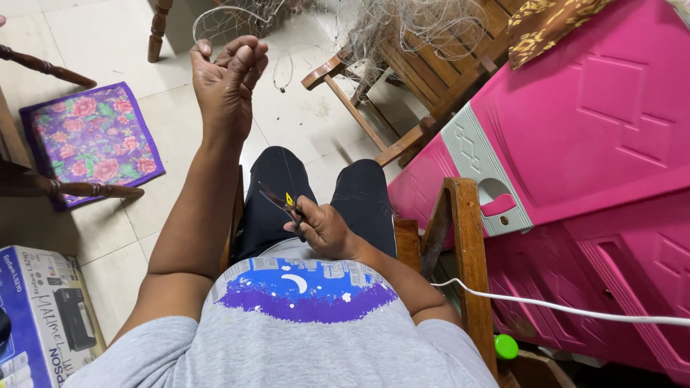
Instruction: Repairing a fine mesh fishing net using a shuttle and scissors
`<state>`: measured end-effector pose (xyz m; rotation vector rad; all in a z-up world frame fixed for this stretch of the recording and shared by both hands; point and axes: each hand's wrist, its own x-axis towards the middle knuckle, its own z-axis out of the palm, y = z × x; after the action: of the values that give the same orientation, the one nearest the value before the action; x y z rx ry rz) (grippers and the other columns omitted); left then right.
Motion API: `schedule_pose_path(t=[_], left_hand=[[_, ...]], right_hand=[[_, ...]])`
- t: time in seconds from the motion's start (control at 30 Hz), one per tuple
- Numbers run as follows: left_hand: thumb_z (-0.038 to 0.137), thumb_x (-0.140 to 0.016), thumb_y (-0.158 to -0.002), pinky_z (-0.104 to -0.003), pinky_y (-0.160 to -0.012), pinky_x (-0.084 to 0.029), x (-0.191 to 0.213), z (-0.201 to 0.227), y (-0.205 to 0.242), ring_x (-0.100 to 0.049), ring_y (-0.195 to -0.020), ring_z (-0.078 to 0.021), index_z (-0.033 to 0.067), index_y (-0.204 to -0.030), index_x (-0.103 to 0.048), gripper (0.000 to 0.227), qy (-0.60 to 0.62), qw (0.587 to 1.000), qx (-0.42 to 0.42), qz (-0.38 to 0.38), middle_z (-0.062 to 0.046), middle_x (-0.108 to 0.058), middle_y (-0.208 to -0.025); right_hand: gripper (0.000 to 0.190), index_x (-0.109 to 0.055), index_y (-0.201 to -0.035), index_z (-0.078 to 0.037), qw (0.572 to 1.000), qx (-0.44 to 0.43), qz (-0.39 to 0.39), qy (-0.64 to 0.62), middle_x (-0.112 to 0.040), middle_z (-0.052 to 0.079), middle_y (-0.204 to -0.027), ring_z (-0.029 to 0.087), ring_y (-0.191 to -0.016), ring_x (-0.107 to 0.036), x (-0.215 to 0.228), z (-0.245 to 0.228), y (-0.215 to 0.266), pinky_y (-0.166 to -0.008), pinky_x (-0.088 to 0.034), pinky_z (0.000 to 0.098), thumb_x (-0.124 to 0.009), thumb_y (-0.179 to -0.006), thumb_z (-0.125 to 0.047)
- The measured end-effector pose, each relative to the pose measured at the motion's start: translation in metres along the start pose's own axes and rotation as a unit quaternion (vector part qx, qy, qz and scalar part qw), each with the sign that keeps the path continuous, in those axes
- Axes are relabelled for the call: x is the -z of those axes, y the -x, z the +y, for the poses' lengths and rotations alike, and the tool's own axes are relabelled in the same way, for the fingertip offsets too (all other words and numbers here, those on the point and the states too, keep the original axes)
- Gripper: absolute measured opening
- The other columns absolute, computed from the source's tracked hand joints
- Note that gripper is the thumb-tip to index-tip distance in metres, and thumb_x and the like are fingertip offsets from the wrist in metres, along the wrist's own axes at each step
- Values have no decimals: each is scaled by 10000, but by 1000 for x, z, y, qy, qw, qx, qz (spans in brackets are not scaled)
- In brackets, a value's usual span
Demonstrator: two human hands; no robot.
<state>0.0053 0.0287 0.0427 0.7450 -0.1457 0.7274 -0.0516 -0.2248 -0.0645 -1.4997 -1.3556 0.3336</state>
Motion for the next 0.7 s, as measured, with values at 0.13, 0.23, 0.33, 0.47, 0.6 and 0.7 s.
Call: schedule_pose_path(t=[0.13,0.23,0.33,0.47,0.6,0.7], left_hand=[[-47,-682,-1035,-375,-1012,-631,-2,0,-2,-748,-1053,-265,211,-1042,-279,478,-28,996,-63,-50,-192,-714,-1153],[48,-637,-1088,-397,-968,-605,-9,4,7,-717,-1054,-266,221,-1038,-244,432,-169,971,-132,-101,-190,-705,-1127],[-34,-612,-1084,-416,-946,-636,-8,2,14,-728,-1014,-269,189,-1044,-238,437,-209,959,-157,-109,-181,-704,-1063],[-114,-642,-1045,-357,-943,-600,-17,10,25,-725,-1016,-272,164,-1051,-221,504,-277,938,-147,-151,-212,-707,-1071],[-165,-764,-970,-325,-886,-599,-21,13,30,-715,-941,-273,167,-1040,-216,645,-281,934,-149,-160,-220,-695,-1017],[-166,-756,-972,-359,-905,-604,-20,11,30,-722,-949,-271,168,-1033,-223,631,-268,940,-154,-148,-206,-697,-997]], right_hand=[[419,-484,-1001,-53,997,54,54,27,-541,1,-800,158,-760,-755,8,-9,-7,-510,-459,235,-390,-1093,-450],[230,-381,-888,-177,956,106,187,-201,-528,74,-758,182,-658,-439,18,-37,-27,-683,-366,346,-551,-1038,-210],[299,-396,-905,-228,912,141,318,-217,-708,208,-1076,225,-839,-560,41,-58,-41,-766,-361,365,-656,-1004,-337],[224,-403,-950,-263,879,138,437,-130,-668,139,-1200,101,-911,-516,71,-70,-65,-688,-342,201,-522,-1078,-405],[328,-397,-888,-166,859,166,470,-118,-539,103,-1001,63,-686,-422,97,-75,-86,-558,-329,176,-580,-1051,-383],[290,-529,-948,-128,850,202,436,-216,-579,186,-1432,240,-1385,-553,101,-56,-88,-700,-452,197,-698,-1029,-349]])
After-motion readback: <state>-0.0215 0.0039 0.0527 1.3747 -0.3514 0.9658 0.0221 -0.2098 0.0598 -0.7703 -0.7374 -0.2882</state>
